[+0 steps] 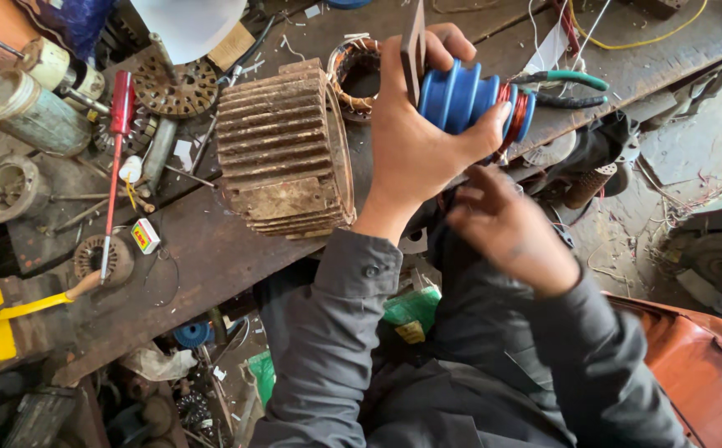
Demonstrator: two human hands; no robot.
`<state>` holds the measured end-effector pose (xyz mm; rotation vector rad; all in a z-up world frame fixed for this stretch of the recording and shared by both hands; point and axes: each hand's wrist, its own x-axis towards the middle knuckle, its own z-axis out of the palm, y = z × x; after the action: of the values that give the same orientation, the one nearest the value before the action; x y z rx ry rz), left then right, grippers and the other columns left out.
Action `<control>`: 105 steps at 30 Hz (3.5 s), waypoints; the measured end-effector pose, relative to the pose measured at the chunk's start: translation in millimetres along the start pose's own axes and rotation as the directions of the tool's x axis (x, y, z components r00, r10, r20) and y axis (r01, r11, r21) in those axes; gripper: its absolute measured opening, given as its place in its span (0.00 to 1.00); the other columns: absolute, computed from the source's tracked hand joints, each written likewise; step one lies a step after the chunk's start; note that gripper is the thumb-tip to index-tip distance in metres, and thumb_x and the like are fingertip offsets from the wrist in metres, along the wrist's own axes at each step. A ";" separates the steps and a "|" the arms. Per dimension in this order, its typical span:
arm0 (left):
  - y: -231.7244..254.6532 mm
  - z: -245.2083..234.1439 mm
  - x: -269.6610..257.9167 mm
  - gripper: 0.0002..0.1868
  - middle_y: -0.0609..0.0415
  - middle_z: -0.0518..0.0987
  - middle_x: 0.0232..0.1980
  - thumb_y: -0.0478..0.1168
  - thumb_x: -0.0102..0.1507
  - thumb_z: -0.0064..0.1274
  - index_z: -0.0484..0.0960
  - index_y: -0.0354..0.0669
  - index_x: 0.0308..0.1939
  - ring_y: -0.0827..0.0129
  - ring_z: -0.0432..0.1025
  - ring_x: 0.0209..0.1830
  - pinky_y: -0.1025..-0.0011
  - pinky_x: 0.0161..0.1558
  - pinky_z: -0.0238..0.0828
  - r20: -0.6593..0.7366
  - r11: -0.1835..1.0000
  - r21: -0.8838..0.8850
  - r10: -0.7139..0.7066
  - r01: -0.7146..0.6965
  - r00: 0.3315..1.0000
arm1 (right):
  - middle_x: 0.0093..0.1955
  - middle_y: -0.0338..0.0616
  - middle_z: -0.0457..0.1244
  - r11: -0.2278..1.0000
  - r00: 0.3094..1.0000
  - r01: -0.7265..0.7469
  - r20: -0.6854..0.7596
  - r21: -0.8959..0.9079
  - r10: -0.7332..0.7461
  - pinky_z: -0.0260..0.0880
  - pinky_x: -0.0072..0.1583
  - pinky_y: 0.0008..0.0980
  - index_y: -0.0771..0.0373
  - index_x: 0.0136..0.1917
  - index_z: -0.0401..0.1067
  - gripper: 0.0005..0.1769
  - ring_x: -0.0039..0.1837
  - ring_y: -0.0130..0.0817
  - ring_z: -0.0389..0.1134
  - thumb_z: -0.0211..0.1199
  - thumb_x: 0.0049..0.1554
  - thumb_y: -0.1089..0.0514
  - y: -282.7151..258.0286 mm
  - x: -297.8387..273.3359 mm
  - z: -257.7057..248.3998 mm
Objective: The person winds copper wire around a blue plastic bobbin using a metal tool to guide the wire. They use pliers to cut the wire and tie it off with a white string.
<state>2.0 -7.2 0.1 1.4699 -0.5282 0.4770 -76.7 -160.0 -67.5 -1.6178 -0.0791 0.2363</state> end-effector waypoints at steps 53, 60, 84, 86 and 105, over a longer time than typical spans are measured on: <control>1.4 18.5 -17.3 0.30 0.53 0.74 0.56 0.36 0.61 0.71 0.61 0.45 0.54 0.70 0.74 0.54 0.73 0.59 0.74 -0.226 0.989 0.137 0.090 -0.059 0.970 | 0.47 0.52 0.71 0.680 0.899 0.197 -0.146 -0.707 -0.412 0.71 0.48 0.34 0.68 0.53 0.77 0.07 0.46 0.42 0.74 0.63 0.63 0.64 -101.0 -50.7 7.0; 14.7 22.8 -21.9 0.29 0.54 0.74 0.56 0.42 0.63 0.69 0.67 0.45 0.59 0.68 0.71 0.53 0.71 0.57 0.71 -0.170 0.958 0.274 0.128 -0.078 0.977 | 0.43 0.51 0.68 0.262 0.760 0.366 0.123 -0.893 -0.639 0.69 0.45 0.34 0.70 0.49 0.78 0.02 0.41 0.40 0.70 0.65 0.65 0.70 -174.3 -38.9 -21.9; 14.1 22.4 -33.6 0.23 0.55 0.76 0.58 0.38 0.64 0.67 0.71 0.46 0.57 0.64 0.72 0.55 0.72 0.59 0.70 -0.060 0.980 0.148 0.141 -0.131 0.988 | 0.51 0.36 0.69 0.995 0.993 0.096 -0.074 0.034 -0.093 0.72 0.51 0.23 0.63 0.59 0.70 0.14 0.49 0.21 0.71 0.57 0.59 0.63 -12.7 42.5 -53.9; 13.6 23.5 -33.7 0.23 0.56 0.77 0.58 0.38 0.64 0.66 0.71 0.46 0.57 0.66 0.72 0.55 0.72 0.59 0.70 -0.077 0.983 0.143 0.131 -0.119 0.988 | 0.45 0.34 0.67 0.921 0.996 -0.041 -0.061 0.388 0.070 0.67 0.42 0.20 0.61 0.58 0.70 0.11 0.42 0.18 0.68 0.57 0.62 0.59 -7.6 43.8 -50.0; -2.6 20.7 -25.9 0.23 0.58 0.74 0.58 0.41 0.67 0.66 0.66 0.48 0.56 0.72 0.72 0.54 0.75 0.57 0.71 -0.196 0.985 0.140 0.130 -0.104 0.972 | 0.39 0.41 0.66 0.942 0.843 0.283 -0.422 -0.183 -0.335 0.64 0.44 0.30 0.73 0.50 0.71 0.07 0.42 0.25 0.63 0.57 0.67 0.65 50.0 27.1 2.1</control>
<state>-18.0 -27.5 -16.9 1.4972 -0.4281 0.7591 -55.4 -155.8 -120.1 -1.7089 0.0018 -0.4036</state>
